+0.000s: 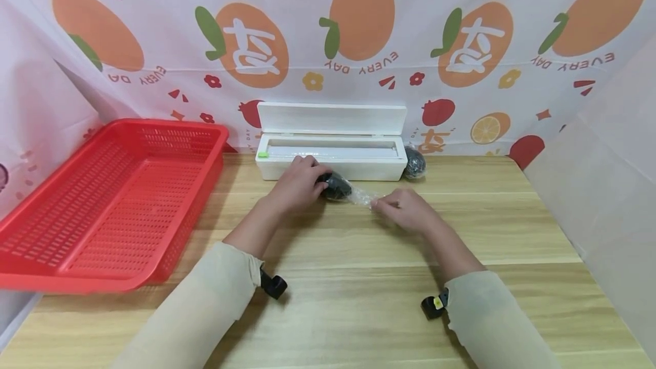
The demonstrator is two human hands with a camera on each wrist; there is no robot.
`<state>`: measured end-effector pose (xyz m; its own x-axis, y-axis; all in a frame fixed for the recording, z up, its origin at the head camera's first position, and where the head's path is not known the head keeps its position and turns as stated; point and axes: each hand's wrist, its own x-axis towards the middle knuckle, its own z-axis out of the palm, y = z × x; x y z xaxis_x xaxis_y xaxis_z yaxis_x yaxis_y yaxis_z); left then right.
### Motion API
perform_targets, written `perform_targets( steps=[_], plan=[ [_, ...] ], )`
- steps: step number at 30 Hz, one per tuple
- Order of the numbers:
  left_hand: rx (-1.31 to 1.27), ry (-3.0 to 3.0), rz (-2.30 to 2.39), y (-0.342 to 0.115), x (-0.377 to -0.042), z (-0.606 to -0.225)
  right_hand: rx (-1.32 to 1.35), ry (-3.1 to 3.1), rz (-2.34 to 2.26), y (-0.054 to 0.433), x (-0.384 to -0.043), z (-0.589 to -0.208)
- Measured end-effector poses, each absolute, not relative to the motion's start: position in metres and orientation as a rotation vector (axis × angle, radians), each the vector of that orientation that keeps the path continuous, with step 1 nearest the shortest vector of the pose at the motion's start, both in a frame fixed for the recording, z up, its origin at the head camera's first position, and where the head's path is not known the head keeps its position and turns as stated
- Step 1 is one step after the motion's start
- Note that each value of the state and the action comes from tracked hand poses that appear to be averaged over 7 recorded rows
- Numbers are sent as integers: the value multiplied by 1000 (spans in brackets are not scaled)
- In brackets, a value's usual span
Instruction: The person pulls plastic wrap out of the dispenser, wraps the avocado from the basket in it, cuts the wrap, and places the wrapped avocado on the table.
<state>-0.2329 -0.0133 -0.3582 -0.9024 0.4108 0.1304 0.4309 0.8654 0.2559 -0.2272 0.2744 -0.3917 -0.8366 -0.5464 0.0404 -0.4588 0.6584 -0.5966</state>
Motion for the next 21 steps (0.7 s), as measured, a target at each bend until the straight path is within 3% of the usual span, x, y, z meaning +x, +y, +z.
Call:
perform_targets(
  steps=[7, 13, 21],
  plan=[
    [-681, -2863, -391, -14, -229, -364, -534, 2955, -1084, 259, -229, -390],
    [-678, -2744, -292, -13, -225, -371, -726, 3342, -1166, 221, -231, -384],
    [-665, -2671, -288, -13, -221, -377, -861, 3038, -952, 175, -231, -379]
  ],
)
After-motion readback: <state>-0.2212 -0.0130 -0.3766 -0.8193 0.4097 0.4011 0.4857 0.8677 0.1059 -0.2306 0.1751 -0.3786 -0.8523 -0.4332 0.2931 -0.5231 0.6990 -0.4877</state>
